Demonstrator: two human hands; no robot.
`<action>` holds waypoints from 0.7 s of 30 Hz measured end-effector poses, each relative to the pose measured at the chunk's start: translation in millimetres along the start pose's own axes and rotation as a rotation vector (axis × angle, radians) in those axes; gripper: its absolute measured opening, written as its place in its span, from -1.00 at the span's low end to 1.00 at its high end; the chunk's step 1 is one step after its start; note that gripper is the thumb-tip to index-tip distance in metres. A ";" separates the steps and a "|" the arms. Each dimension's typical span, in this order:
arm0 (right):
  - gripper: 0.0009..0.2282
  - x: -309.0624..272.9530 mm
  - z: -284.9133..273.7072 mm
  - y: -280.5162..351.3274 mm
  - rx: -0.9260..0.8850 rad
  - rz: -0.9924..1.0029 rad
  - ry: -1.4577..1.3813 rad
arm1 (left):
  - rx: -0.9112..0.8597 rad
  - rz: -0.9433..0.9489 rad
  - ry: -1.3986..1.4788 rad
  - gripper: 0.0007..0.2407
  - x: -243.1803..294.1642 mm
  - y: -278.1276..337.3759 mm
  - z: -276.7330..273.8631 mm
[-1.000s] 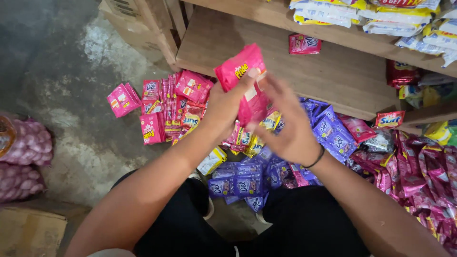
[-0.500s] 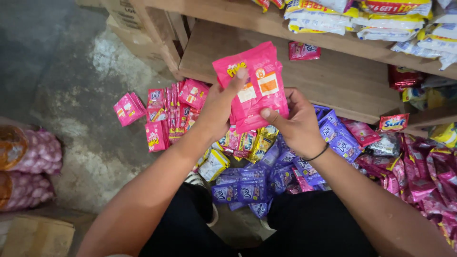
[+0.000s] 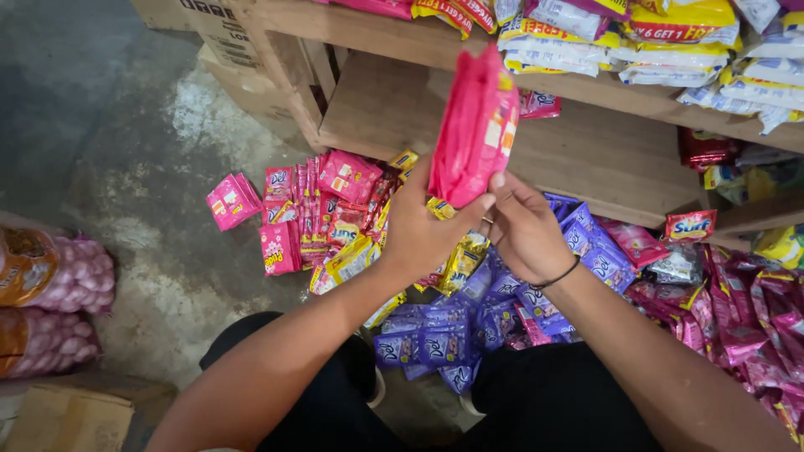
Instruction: The person is organizing various packets of laundry detergent (Pride, Surf, etc.) on shelves and on the floor in a grocery store setting.
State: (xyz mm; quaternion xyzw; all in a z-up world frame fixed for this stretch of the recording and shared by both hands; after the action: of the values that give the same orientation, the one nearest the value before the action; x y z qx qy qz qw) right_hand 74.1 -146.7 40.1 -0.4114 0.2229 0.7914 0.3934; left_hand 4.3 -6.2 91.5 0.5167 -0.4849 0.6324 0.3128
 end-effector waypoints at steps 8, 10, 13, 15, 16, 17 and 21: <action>-0.65 -19.7 14.1 2.8 0.060 -0.136 0.203 | 0.067 0.366 -0.347 -0.54 21.4 0.5 -15.8; -0.61 -23.8 5.1 3.9 0.061 -0.162 0.099 | 0.008 0.481 -0.466 -0.50 24.9 -0.2 -14.2; -0.60 -32.4 19.4 9.5 -0.025 -0.047 -0.311 | 0.010 0.586 -0.645 -0.49 31.6 1.2 -15.7; -0.60 -45.3 36.6 12.0 -0.051 -0.099 -0.347 | -0.004 0.645 -0.737 -0.49 31.9 0.9 -13.9; -0.60 -51.5 45.1 15.8 -0.071 -0.145 -0.379 | -0.017 0.696 -0.822 -0.47 31.2 4.4 -11.8; -0.60 -49.8 40.1 14.9 -0.065 -0.139 -0.385 | -0.023 0.688 -0.824 -0.47 33.6 0.0 -12.2; -0.63 -33.9 11.9 21.8 0.074 -0.152 -0.083 | -0.171 0.723 -0.801 -0.45 24.2 1.7 -8.9</action>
State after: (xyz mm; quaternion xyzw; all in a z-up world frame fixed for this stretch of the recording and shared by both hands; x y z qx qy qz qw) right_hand 62.8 -166.5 75.4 -0.3791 0.2035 0.7668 0.4763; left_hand -6.9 -1.0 114.1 0.4902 -0.7627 0.4116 -0.0928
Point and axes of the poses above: each hand's wrist, its own y-axis away from the middle knuckle, its own z-axis out of the palm, x = y × z, the point moved 5 cm from there along -y, towards the middle knuckle, and after that the axes turned 4 degrees about -z, right-handed, at the moved point
